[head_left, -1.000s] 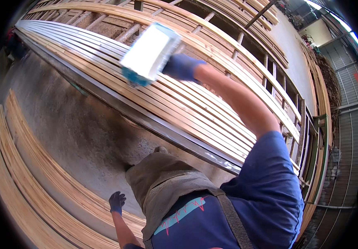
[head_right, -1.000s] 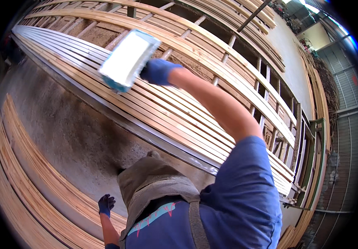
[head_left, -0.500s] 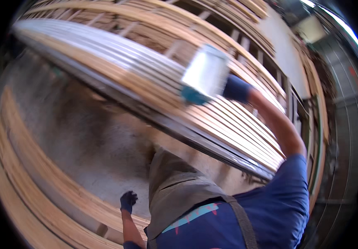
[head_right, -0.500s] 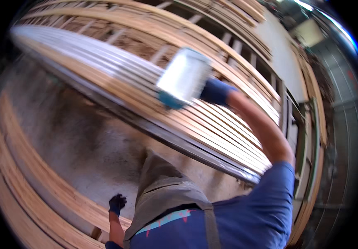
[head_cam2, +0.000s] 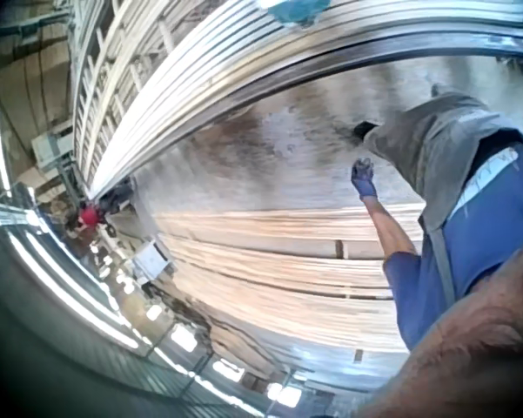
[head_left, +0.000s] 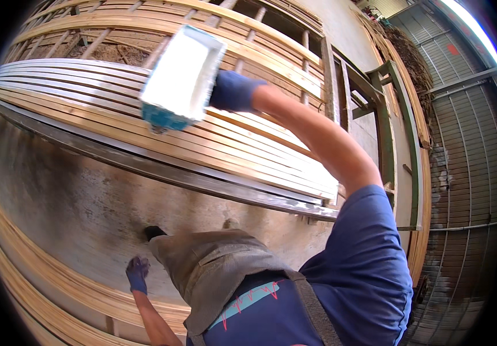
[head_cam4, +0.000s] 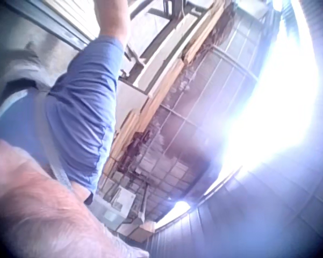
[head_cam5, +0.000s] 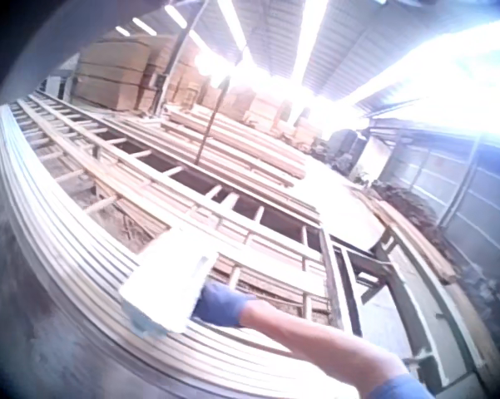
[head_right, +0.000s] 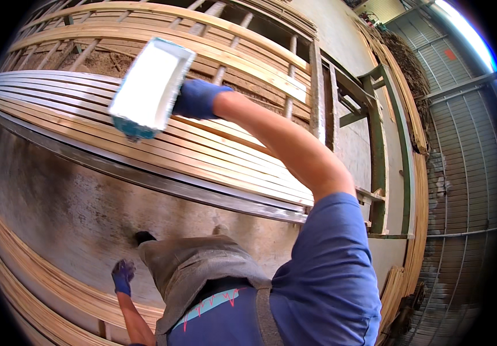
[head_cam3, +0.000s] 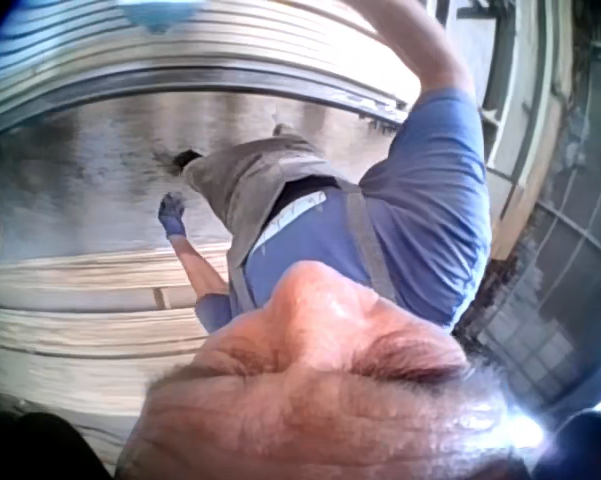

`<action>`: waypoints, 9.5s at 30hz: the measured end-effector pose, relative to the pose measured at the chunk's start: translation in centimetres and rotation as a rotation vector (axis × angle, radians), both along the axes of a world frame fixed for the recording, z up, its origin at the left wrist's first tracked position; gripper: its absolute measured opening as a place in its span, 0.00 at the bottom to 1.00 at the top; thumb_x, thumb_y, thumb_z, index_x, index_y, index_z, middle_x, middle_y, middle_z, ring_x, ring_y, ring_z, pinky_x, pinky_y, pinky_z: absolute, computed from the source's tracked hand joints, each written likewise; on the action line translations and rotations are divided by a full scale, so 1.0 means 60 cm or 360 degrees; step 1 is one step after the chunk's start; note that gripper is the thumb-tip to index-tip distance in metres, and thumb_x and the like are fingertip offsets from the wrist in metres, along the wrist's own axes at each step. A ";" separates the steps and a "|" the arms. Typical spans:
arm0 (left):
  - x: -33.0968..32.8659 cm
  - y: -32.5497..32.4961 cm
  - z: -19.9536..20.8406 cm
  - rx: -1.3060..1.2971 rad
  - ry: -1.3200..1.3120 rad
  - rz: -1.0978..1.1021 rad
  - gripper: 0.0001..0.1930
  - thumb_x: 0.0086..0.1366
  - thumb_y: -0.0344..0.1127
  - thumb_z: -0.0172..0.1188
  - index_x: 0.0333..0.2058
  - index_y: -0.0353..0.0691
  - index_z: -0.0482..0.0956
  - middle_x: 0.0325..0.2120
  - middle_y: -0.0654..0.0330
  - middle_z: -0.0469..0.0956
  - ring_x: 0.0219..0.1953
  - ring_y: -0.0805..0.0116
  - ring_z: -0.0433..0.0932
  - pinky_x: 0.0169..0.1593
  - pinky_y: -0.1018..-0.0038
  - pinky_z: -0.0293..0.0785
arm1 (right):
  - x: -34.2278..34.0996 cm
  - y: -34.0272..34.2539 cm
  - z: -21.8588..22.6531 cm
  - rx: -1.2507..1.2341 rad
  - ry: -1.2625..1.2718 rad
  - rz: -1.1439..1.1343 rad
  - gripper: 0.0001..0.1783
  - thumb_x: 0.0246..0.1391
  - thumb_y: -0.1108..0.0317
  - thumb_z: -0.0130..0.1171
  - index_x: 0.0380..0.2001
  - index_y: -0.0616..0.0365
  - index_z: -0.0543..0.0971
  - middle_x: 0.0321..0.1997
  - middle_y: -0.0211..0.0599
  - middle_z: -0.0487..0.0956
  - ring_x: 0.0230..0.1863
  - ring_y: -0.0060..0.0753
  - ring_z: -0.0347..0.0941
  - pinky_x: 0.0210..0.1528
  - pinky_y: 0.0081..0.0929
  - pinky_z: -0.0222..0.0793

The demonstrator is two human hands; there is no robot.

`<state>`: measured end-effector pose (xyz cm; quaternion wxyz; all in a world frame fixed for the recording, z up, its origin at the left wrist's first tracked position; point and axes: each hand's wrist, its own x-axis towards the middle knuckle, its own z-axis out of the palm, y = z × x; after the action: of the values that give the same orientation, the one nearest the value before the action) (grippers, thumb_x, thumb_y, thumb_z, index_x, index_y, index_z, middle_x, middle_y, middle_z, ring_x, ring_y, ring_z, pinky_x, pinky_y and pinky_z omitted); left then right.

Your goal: The person applies glue to wooden planks using a paint roller and places them onto a metal frame. They then move a large assembled wooden panel and continue to arrange and glue additional planks onto the frame.

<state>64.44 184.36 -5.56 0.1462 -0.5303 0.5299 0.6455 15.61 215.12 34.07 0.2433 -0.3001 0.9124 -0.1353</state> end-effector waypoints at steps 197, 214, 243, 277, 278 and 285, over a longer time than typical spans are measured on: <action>-0.685 0.295 0.635 -0.2329 0.0871 -0.3147 0.56 0.39 0.52 0.75 0.65 0.37 0.57 0.59 0.44 0.66 0.63 0.49 0.64 0.67 0.58 0.55 | 0.368 0.732 0.074 0.0443 0.0224 -0.0448 0.09 0.48 0.60 0.63 0.27 0.54 0.82 0.21 0.46 0.78 0.25 0.52 0.77 0.29 0.41 0.73; -0.493 0.093 0.557 -0.2591 0.1351 -0.1374 0.21 0.58 0.36 0.65 0.50 0.37 0.77 0.47 0.46 0.78 0.50 0.49 0.77 0.56 0.62 0.72 | 0.176 0.338 -0.016 0.0183 0.0241 0.0112 0.08 0.48 0.67 0.57 0.21 0.58 0.80 0.20 0.52 0.77 0.24 0.53 0.75 0.30 0.45 0.72; -0.548 0.053 0.562 -0.2674 0.1225 -0.1782 0.08 0.58 0.33 0.54 0.36 0.41 0.78 0.31 0.57 0.78 0.35 0.61 0.78 0.43 0.60 0.73 | 0.206 0.271 0.003 -0.0333 0.0221 -0.0228 0.14 0.52 0.64 0.57 0.41 0.55 0.80 0.40 0.48 0.81 0.43 0.48 0.77 0.46 0.40 0.73; -0.877 -1.276 0.661 -0.2480 0.1078 -0.2308 0.19 0.65 0.56 0.49 0.33 0.47 0.79 0.30 0.56 0.79 0.37 0.60 0.78 0.48 0.60 0.69 | -0.113 -0.958 0.038 -0.0228 0.0200 -0.0013 0.12 0.50 0.61 0.59 0.34 0.54 0.83 0.33 0.47 0.82 0.34 0.52 0.79 0.37 0.42 0.75; -0.893 -1.323 0.671 -0.2539 0.0949 -0.2284 0.19 0.66 0.56 0.48 0.33 0.48 0.79 0.30 0.56 0.79 0.38 0.60 0.78 0.50 0.58 0.68 | -0.119 -0.964 0.029 -0.0205 0.0244 0.0007 0.12 0.49 0.61 0.59 0.33 0.54 0.84 0.32 0.46 0.82 0.33 0.51 0.80 0.36 0.42 0.75; -0.948 -1.655 0.641 -0.2634 0.1493 -0.1638 0.13 0.57 0.50 0.61 0.27 0.48 0.79 0.28 0.58 0.78 0.35 0.54 0.76 0.46 0.58 0.70 | -0.158 -1.216 0.088 0.0242 0.0406 0.0501 0.12 0.50 0.62 0.62 0.37 0.55 0.83 0.36 0.45 0.82 0.40 0.47 0.79 0.43 0.37 0.75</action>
<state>7.59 85.08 32.91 -0.2212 0.1216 0.9637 0.0872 6.13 142.19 39.33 0.1658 -0.4343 0.8853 0.0126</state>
